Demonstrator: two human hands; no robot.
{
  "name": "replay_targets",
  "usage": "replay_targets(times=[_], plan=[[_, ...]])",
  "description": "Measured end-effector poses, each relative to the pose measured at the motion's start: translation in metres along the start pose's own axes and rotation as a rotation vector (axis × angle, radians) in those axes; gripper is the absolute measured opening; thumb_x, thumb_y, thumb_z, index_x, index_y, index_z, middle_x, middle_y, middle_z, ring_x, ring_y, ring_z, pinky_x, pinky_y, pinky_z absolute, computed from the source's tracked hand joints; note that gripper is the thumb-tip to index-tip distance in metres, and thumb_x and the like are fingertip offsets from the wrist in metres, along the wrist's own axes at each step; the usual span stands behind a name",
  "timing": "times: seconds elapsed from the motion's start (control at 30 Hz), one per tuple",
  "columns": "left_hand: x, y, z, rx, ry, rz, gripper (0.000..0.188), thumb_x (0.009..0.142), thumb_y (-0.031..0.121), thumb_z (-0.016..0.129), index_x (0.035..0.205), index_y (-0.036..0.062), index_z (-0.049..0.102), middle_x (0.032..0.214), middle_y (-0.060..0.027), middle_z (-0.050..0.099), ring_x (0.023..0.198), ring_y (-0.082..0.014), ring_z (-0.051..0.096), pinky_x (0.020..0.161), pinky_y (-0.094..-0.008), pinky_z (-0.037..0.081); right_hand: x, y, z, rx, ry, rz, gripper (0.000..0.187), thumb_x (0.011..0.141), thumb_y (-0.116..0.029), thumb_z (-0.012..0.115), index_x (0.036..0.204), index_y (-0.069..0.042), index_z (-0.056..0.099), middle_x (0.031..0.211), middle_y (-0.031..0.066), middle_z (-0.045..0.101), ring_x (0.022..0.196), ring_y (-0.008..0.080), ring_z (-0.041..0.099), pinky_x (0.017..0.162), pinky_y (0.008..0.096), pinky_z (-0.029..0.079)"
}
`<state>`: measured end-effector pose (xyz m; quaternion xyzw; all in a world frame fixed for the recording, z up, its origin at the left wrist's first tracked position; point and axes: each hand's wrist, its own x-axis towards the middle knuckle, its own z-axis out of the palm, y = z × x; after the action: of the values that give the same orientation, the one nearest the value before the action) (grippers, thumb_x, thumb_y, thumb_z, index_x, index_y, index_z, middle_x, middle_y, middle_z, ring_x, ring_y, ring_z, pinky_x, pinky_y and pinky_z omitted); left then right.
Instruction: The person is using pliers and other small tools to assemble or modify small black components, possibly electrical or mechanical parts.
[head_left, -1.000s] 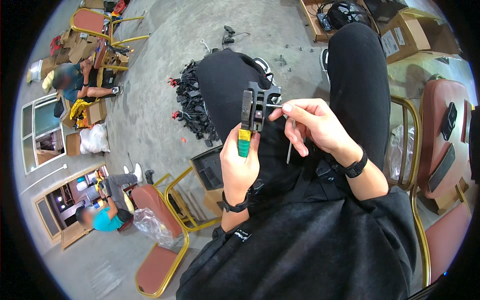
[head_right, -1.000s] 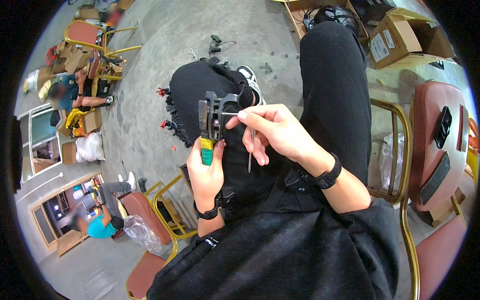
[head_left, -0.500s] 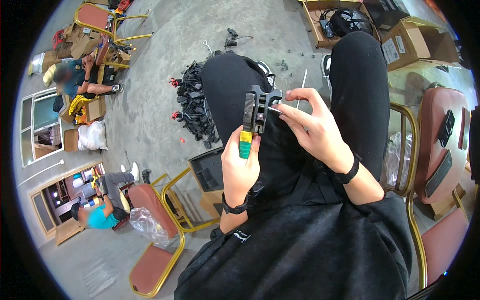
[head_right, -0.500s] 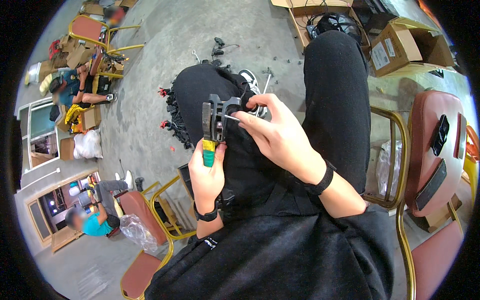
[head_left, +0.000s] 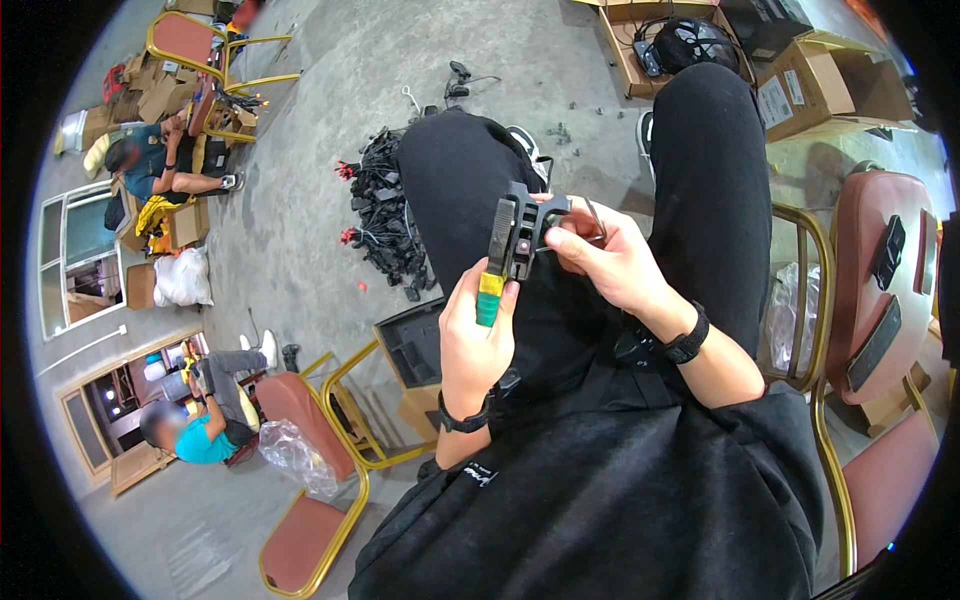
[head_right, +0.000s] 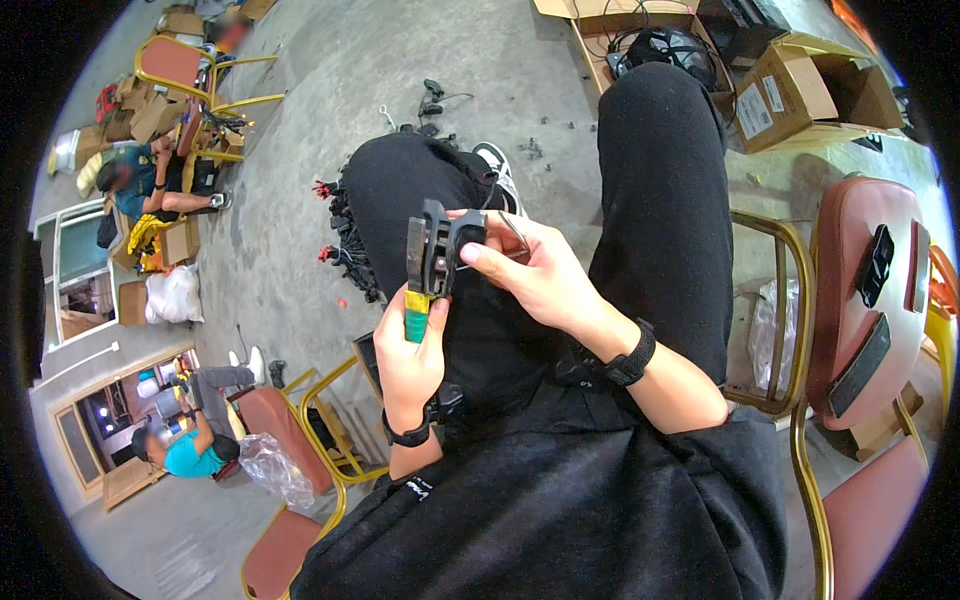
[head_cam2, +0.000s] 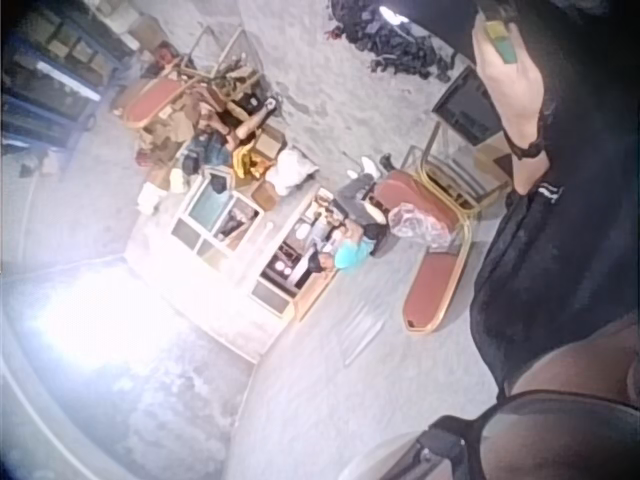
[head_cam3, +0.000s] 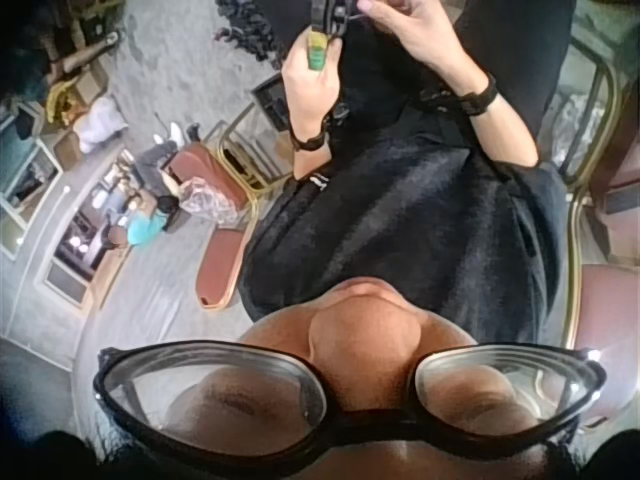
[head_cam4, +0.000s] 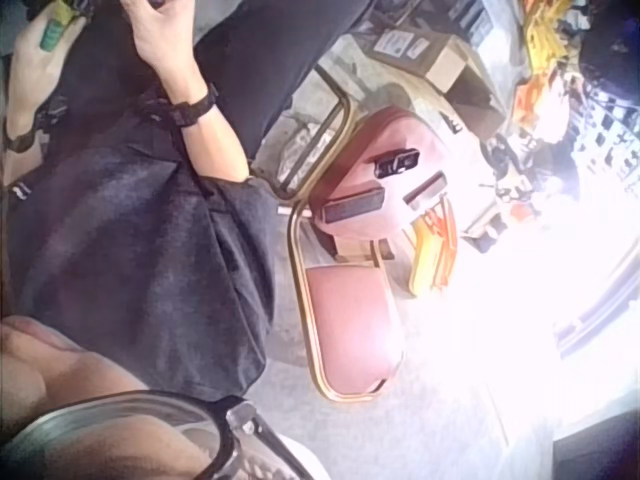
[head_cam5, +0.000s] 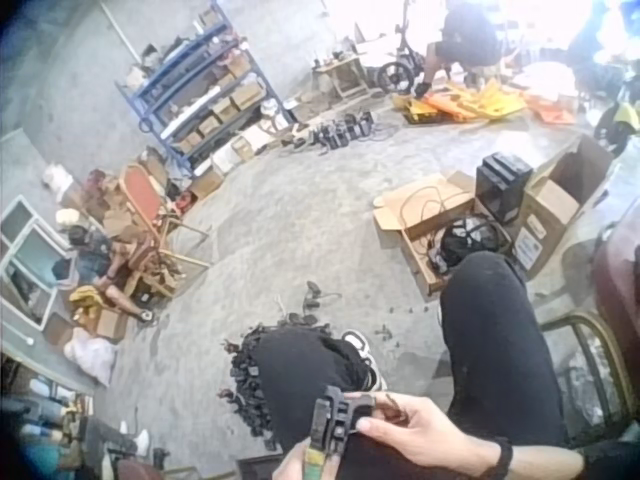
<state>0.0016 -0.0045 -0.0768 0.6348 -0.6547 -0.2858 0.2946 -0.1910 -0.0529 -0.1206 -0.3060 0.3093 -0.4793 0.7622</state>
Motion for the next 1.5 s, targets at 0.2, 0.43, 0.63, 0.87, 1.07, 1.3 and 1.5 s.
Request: replay_targets(times=[0.2, 0.43, 0.63, 0.87, 1.07, 1.3, 1.5], plan=[[-0.001, 0.005, -0.008, 0.057, -0.045, 0.090, 0.034, 0.096, 0.009, 0.071, 0.126, -0.0046, 0.063, 0.107, -0.0230, 0.071, 0.096, -0.0377, 0.073, 0.083, -0.0384, 0.056, -0.001, 0.007, -0.006, 0.096, -0.062, 0.001, 0.039, 0.098, -0.013, 0.074, 0.135, -0.006, 0.065, 0.093, -0.0068, 0.065, 0.076, -0.0001, 0.048, 0.065, 0.0196, 0.041], [-0.006, 0.016, -0.010, 0.066, -0.058, 0.077, 0.042, 0.095, 0.004, 0.070, 0.135, -0.0033, 0.060, 0.120, -0.0246, 0.070, 0.109, -0.0377, 0.072, 0.089, -0.0381, 0.057, -0.008, 0.009, -0.007, 0.170, -0.129, -0.070, 0.035, 0.098, -0.012, 0.073, 0.131, -0.005, 0.062, 0.106, -0.0038, 0.066, 0.094, 0.0024, 0.058, 0.084, 0.0210, 0.050], [-0.005, 0.020, -0.012, 0.151, -0.014, 0.171, 0.045, 0.094, 0.002, 0.070, 0.137, -0.0027, 0.059, 0.122, -0.0247, 0.070, 0.109, -0.0379, 0.072, 0.090, -0.0393, 0.057, -0.007, 0.012, -0.008, 0.245, -0.178, -0.055, 0.035, 0.100, -0.012, 0.071, 0.132, -0.005, 0.060, 0.104, -0.0034, 0.065, 0.091, 0.0018, 0.057, 0.080, 0.0212, 0.050], [-0.008, 0.028, -0.018, 0.169, -0.065, 0.075, 0.044, 0.094, 0.003, 0.070, 0.136, -0.0025, 0.058, 0.119, -0.0253, 0.070, 0.106, -0.0417, 0.071, 0.087, -0.0409, 0.057, -0.007, 0.014, -0.006, 0.266, -0.184, -0.022, 0.033, 0.102, -0.014, 0.067, 0.132, -0.003, 0.059, 0.095, -0.0014, 0.063, 0.082, 0.0058, 0.055, 0.073, 0.0234, 0.047], [-0.009, 0.037, -0.022, 0.170, -0.097, 0.035, 0.042, 0.096, 0.007, 0.069, 0.136, -0.0022, 0.058, 0.118, -0.0256, 0.070, 0.105, -0.0422, 0.071, 0.086, -0.0419, 0.057, -0.005, 0.014, -0.004, 0.290, -0.210, 0.011, 0.028, 0.105, -0.020, 0.065, 0.127, -0.003, 0.060, 0.090, -0.0004, 0.061, 0.075, 0.0090, 0.052, 0.068, 0.0257, 0.045], [-0.002, 0.038, -0.027, 0.155, -0.137, 0.103, 0.038, 0.096, 0.006, 0.067, 0.132, -0.0015, 0.060, 0.119, -0.0239, 0.065, 0.109, -0.0418, 0.067, 0.091, -0.0420, 0.054, -0.005, 0.018, -0.001, 0.465, -0.216, 0.089, 0.025, 0.106, -0.022, 0.062, 0.124, -0.005, 0.060, 0.088, -0.0010, 0.061, 0.074, 0.0081, 0.052, 0.064, 0.0243, 0.042], [-0.003, 0.041, -0.028, 0.218, -0.113, 0.068, 0.035, 0.094, 0.003, 0.066, 0.129, -0.0001, 0.061, 0.109, -0.0199, 0.061, 0.101, -0.0403, 0.065, 0.087, -0.0428, 0.052, -0.004, 0.020, -0.003, 0.292, -0.208, 0.044, 0.023, 0.107, -0.021, 0.060, 0.124, -0.005, 0.059, 0.090, -0.0005, 0.061, 0.072, 0.0078, 0.052, 0.064, 0.0249, 0.043]])
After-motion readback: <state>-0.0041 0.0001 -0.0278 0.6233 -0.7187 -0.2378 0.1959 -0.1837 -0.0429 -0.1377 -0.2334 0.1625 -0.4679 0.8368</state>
